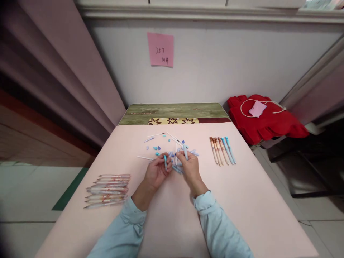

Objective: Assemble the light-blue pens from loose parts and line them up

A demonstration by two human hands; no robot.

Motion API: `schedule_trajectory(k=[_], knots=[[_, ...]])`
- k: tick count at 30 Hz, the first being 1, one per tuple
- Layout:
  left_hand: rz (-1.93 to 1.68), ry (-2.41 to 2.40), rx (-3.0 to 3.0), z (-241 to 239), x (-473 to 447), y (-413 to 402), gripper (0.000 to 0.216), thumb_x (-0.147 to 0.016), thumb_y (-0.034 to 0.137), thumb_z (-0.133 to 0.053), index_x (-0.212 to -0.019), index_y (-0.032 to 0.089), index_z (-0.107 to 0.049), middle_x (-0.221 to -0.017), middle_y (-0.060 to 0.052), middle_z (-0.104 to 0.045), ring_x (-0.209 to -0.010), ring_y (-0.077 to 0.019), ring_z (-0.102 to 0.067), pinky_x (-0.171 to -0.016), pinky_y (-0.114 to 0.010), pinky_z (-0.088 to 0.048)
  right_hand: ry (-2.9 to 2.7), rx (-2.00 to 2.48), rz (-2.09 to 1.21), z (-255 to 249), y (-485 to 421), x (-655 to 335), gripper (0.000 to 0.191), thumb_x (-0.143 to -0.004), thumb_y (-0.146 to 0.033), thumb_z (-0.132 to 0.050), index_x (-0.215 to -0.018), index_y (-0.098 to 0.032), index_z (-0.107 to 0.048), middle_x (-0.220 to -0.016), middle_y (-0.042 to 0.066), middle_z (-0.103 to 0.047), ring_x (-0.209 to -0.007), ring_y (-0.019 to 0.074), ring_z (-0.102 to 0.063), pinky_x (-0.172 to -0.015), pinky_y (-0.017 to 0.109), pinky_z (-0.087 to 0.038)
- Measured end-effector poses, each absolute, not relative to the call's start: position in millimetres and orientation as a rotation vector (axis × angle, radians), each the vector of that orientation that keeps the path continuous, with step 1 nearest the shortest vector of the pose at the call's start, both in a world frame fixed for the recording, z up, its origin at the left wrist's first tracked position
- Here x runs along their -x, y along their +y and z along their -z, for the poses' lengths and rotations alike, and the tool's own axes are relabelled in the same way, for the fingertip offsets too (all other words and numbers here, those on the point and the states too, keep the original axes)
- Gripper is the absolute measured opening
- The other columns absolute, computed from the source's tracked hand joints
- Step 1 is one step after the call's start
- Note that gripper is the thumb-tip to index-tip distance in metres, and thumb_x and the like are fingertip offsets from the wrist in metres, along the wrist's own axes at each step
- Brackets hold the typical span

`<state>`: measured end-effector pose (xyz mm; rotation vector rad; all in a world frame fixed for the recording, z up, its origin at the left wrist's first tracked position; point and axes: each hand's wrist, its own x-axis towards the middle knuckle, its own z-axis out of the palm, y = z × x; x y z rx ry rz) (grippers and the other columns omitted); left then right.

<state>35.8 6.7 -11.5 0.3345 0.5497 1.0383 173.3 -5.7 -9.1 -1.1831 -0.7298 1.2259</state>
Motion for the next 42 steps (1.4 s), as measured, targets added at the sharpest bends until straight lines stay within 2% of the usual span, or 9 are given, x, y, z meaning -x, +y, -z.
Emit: schedule_trajectory(k=[4, 7, 14, 17, 20, 27, 42], knots=[[-0.933, 0.706, -0.419, 7.5, -46.5, -4.4, 0.025, -0.073, 0.029, -0.074, -0.087, 0.017, -0.057, -0.056, 0.008, -0.039, -0.040, -0.0036, -0.028, -0.038, -0.016, -0.017, -0.664, 1.185, -1.330, 4.6, -7.2, -172.1, 0.030, -0.068, -0.042, -0.077, -0.073, -0.017, -0.061, -0.049, -0.008, -0.044, -0.041, 0.0076, -0.034, -0.041, 0.023, -0.028], [-0.870, 0.804, -0.521, 5.8, -52.0, -9.1, 0.034, -0.070, 0.035, -0.081, -0.088, 0.017, -0.058, -0.050, 0.012, -0.032, -0.038, -0.0018, -0.016, -0.038, -0.017, -0.007, -0.667, 1.153, -1.349, 9.6, -8.2, -171.1, 0.028, -0.068, -0.039, -0.078, -0.072, -0.017, -0.062, -0.055, -0.005, -0.053, -0.047, 0.0093, -0.044, -0.047, 0.023, -0.036], [-0.877, 0.868, -0.683, 3.1, -49.9, -6.8, 0.030, -0.072, 0.039, -0.080, -0.083, 0.015, -0.065, -0.049, 0.008, -0.044, -0.037, -0.0007, -0.024, -0.038, -0.018, -0.009, -0.922, 1.248, -1.210, 6.5, -12.7, -173.6, 0.028, -0.079, -0.045, -0.070, -0.081, -0.017, -0.066, -0.067, -0.001, -0.059, -0.062, 0.0133, -0.052, -0.059, 0.025, -0.042], [-1.058, 0.894, -0.636, 2.8, -39.2, 4.7, 0.030, -0.073, 0.039, -0.079, -0.080, 0.013, -0.067, -0.055, 0.004, -0.055, -0.035, 0.0011, -0.025, -0.037, -0.018, -0.010, -1.057, 1.371, -1.038, -0.8, -16.3, -176.9, 0.033, -0.090, -0.051, -0.053, -0.091, -0.019, -0.062, -0.067, -0.002, -0.056, -0.061, 0.0142, -0.051, -0.058, 0.026, -0.040], [-1.294, 0.913, -0.592, 3.1, -27.4, 17.4, 0.031, -0.073, 0.040, -0.079, -0.080, 0.012, -0.067, -0.063, 0.002, -0.061, -0.035, 0.0021, -0.028, -0.037, -0.017, -0.013, -1.248, 1.505, -0.915, -2.9, -20.0, -176.9, 0.034, -0.096, -0.050, -0.039, -0.090, -0.022, -0.056, -0.065, -0.003, -0.052, -0.060, 0.0159, -0.049, -0.058, 0.027, -0.037], [-1.399, 0.896, -0.526, 2.5, -21.2, 21.7, 0.031, -0.068, 0.035, -0.083, -0.077, 0.014, -0.064, -0.065, 0.004, -0.059, -0.037, 0.0019, -0.032, -0.036, -0.015, -0.018, -1.599, 1.594, -0.806, -2.3, -29.3, -164.7, 0.027, -0.099, -0.044, -0.034, -0.091, -0.024, -0.050, -0.072, -0.001, -0.060, -0.061, 0.0177, -0.053, -0.059, 0.027, -0.032], [-1.400, 0.944, -0.638, 3.4, -23.4, 19.7, 0.033, -0.069, 0.041, -0.082, -0.077, 0.014, -0.065, -0.062, 0.004, -0.057, -0.037, 0.0010, -0.032, -0.037, -0.017, -0.017, -1.569, 1.588, -0.752, -0.9, -29.8, -164.8, 0.026, -0.098, -0.042, -0.037, -0.090, -0.023, -0.053, -0.070, -0.001, -0.060, -0.062, 0.0168, -0.054, -0.059, 0.026, -0.034]])
